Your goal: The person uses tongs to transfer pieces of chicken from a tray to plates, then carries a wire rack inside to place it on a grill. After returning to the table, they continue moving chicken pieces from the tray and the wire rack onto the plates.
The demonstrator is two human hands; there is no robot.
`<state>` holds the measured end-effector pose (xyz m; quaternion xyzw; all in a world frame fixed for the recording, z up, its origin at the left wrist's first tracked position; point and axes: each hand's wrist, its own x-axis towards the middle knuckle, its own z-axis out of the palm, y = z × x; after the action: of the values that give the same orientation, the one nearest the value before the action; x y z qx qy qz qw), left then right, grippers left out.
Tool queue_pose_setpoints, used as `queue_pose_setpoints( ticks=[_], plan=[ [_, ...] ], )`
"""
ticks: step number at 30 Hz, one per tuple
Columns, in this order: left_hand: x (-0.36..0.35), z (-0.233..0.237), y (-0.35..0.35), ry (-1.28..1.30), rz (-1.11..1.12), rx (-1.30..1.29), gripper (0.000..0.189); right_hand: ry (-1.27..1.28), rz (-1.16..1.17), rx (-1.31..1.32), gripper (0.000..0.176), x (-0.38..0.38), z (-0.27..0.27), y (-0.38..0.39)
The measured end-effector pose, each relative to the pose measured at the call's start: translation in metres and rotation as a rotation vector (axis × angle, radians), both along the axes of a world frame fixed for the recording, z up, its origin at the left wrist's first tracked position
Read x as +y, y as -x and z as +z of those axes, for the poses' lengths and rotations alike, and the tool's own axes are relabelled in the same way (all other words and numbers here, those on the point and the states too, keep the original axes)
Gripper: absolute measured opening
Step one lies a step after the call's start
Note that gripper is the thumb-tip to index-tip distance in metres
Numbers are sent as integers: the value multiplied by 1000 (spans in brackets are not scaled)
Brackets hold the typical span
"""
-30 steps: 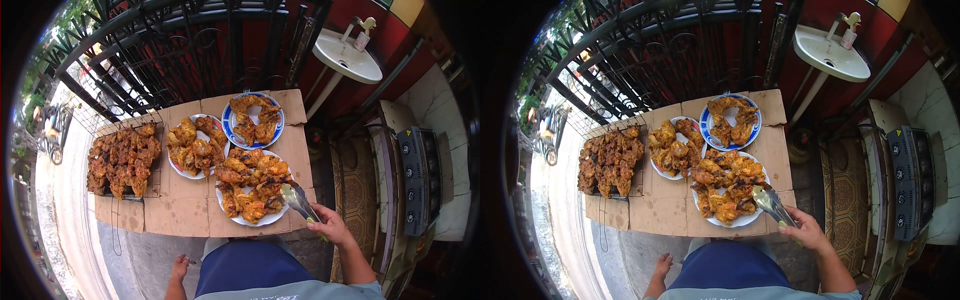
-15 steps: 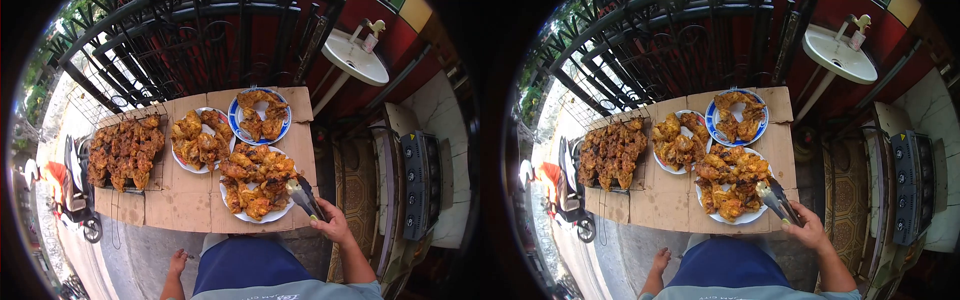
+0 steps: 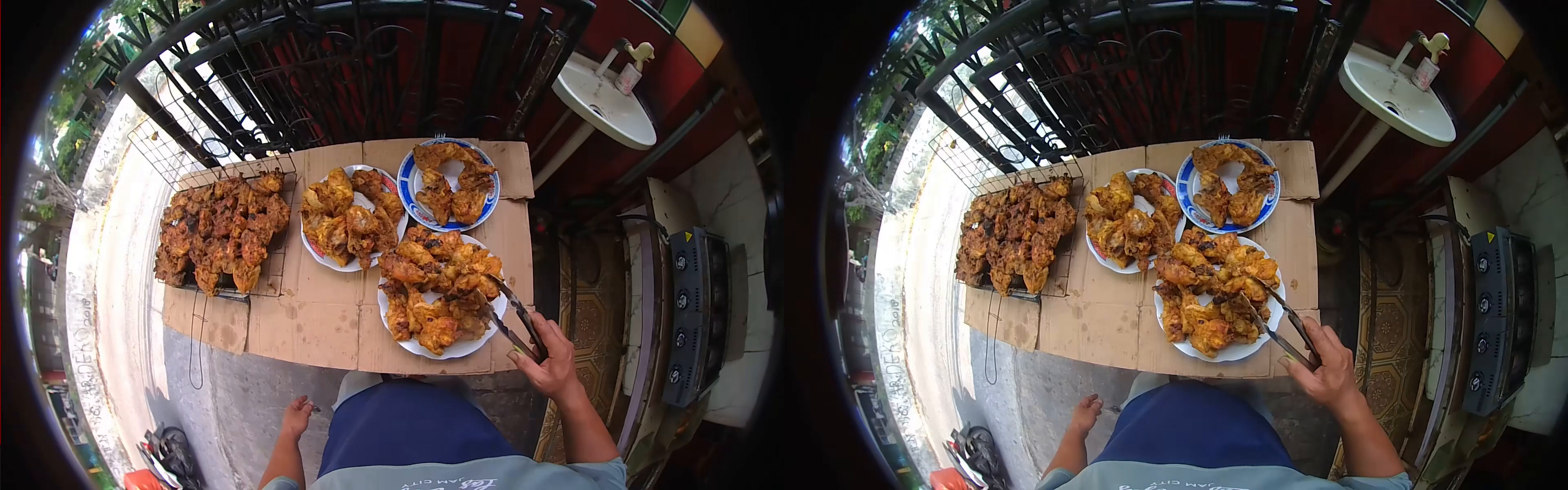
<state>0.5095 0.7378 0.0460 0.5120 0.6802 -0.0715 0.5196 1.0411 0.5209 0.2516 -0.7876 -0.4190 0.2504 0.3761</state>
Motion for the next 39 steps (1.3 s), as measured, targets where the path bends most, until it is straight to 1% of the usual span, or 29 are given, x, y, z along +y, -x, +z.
queue_pose_setpoints(
  ticks=[2,3,5,6,7,9,13,15,16,17,19,21,24,28,30,32,35,39],
  plan=[
    [-2,-2,3,15,14,-7,53,-93,48,-101,66,-6,-11,0],
    [-4,-3,3,14,13,-11,53,-94,47,-105,66,-7,-10,0],
    [-6,-2,4,14,35,18,52,-121,-249,667,65,-7,-8,0],
    [-7,-1,5,13,34,18,52,-129,-254,771,64,-8,-8,-3],
    [-8,2,3,20,28,25,52,-131,-255,770,64,-11,-6,-5],
    [-6,2,1,23,19,29,52,9,-244,926,63,-16,-2,-10],
    [-4,1,1,15,17,37,53,-16,-326,1009,58,-26,-7,5],
    [-4,5,-3,15,29,18,54,-68,-403,1155,54,-29,-12,16],
    [-3,6,-5,25,24,20,54,-77,-394,1203,47,-30,-16,19],
    [-2,7,-6,34,18,23,55,-79,-397,1204,47,-29,-14,22],
    [0,-2,0,32,0,0,56,-123,-462,1344,53,-25,-9,29],
    [2,-8,5,31,-20,-25,56,-125,-468,1368,52,-25,-9,30],
    [10,-1,-3,33,-5,3,55,-116,-461,1391,53,-26,-10,27],
    [16,-5,-4,22,-32,8,55,-77,-393,1326,56,-22,-11,19],
    [18,-2,-6,16,-47,17,54,-61,-369,1308,57,-20,-11,16],
    [18,5,-10,6,-49,23,54,-52,-339,1210,58,-18,-9,13],
    [16,9,-10,10,-36,33,54,-43,-333,1188,59,-21,-5,11],
    [9,5,-2,-1,-12,19,54,-69,-329,1245,60,-24,4,13]
  ],
)
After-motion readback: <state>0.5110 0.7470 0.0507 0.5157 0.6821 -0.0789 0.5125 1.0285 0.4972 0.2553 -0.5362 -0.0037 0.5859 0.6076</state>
